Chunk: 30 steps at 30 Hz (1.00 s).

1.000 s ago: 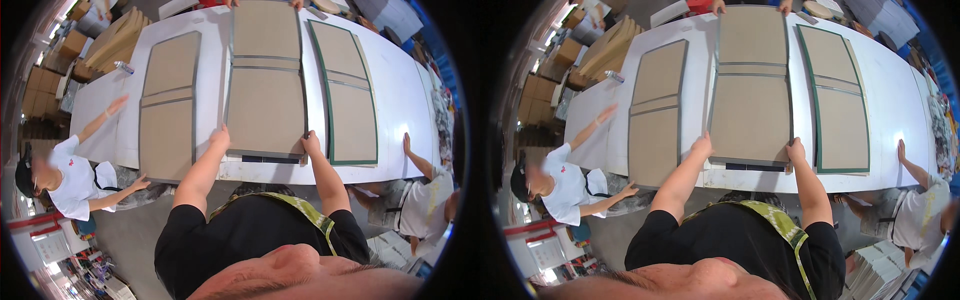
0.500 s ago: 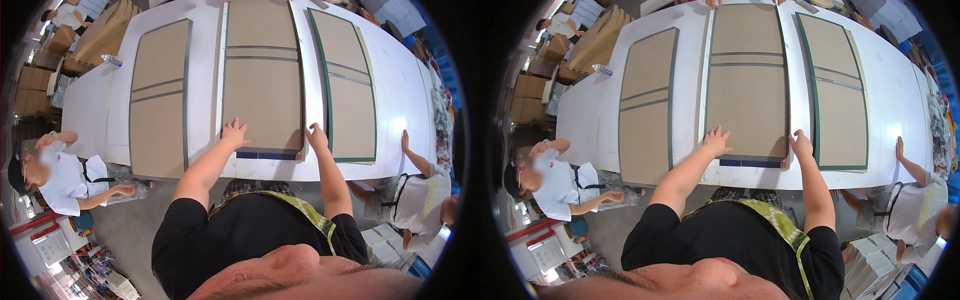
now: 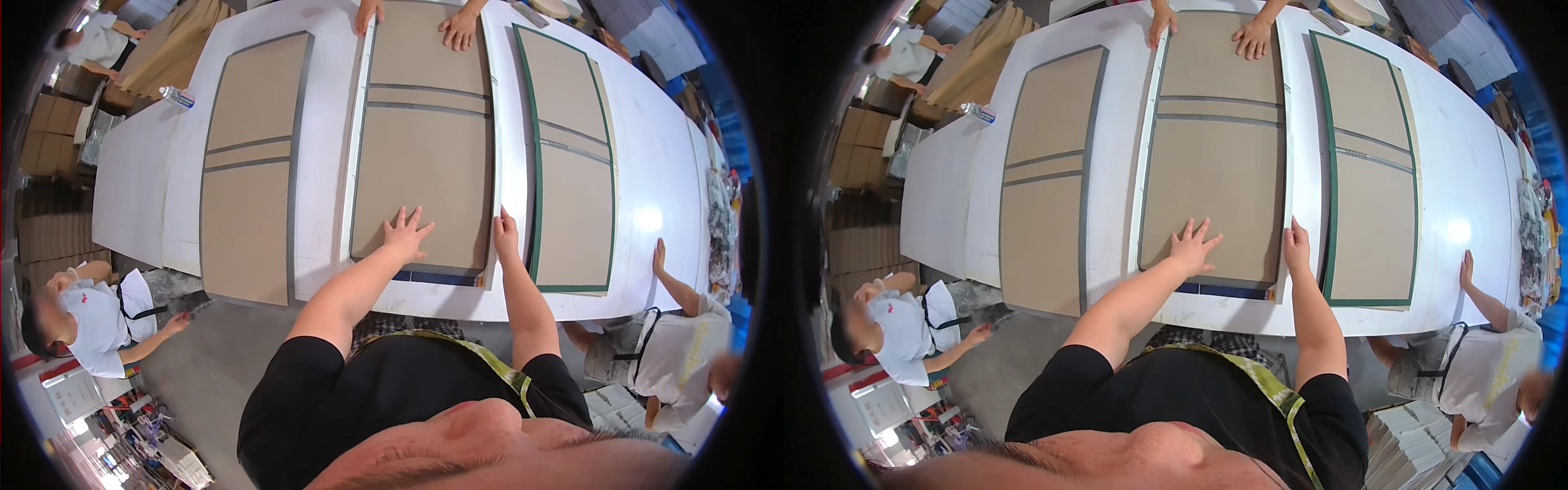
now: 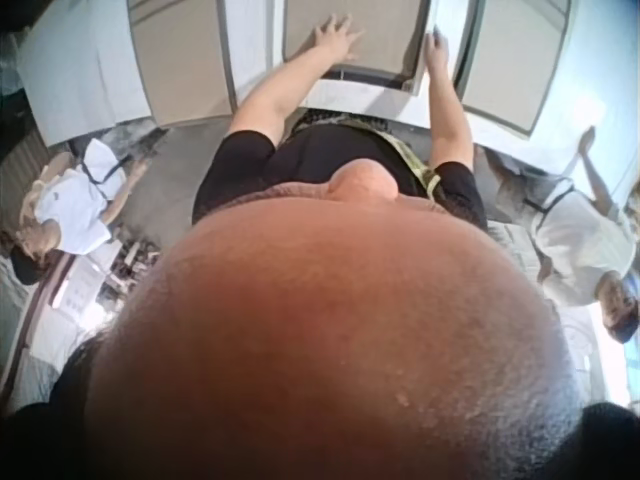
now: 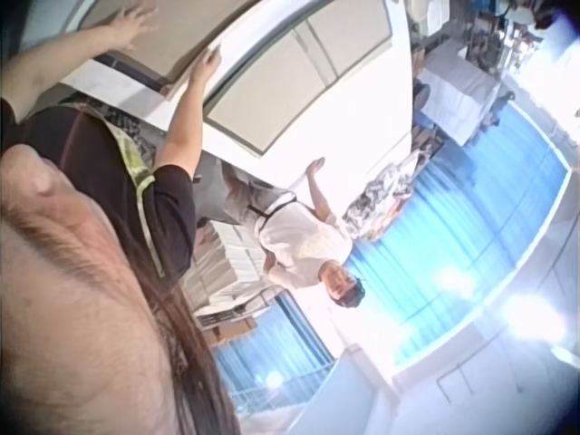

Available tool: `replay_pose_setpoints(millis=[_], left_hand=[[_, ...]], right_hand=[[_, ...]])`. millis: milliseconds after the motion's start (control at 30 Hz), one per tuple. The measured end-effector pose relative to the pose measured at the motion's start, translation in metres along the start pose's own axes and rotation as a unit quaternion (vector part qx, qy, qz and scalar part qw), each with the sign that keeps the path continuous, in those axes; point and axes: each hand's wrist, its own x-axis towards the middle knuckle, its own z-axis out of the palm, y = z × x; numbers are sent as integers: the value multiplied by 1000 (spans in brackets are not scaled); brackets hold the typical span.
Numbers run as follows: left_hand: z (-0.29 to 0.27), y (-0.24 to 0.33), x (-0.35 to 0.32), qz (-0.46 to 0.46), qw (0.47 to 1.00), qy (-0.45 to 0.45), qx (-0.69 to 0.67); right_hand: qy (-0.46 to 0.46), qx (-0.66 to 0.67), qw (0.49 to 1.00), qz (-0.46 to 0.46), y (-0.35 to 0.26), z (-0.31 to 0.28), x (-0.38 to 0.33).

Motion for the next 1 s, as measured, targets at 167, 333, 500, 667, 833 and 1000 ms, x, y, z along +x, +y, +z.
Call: replay_pose_setpoints(millis=[167, 333, 500, 667, 833, 1000], left_hand=[[0, 0, 0, 2, 1000, 2, -7], [2, 0, 0, 3, 1000, 6, -11], [5, 1, -1, 11, 1000, 11, -23], [6, 0, -3, 6, 999, 20, -41], [3, -23, -7, -5, 983, 109, -147], [69, -139, -12, -183, 817, 471, -279]], right_hand=[[4, 50, 996, -71, 9, 14, 2], [22, 52, 993, -100, -1, 25, -4], [34, -50, 992, -114, -27, 36, -19], [1, -478, 875, -81, -64, 58, -31], [-6, -463, 884, -61, -82, 59, -33], [5, -382, 921, -80, -61, 42, -32]])
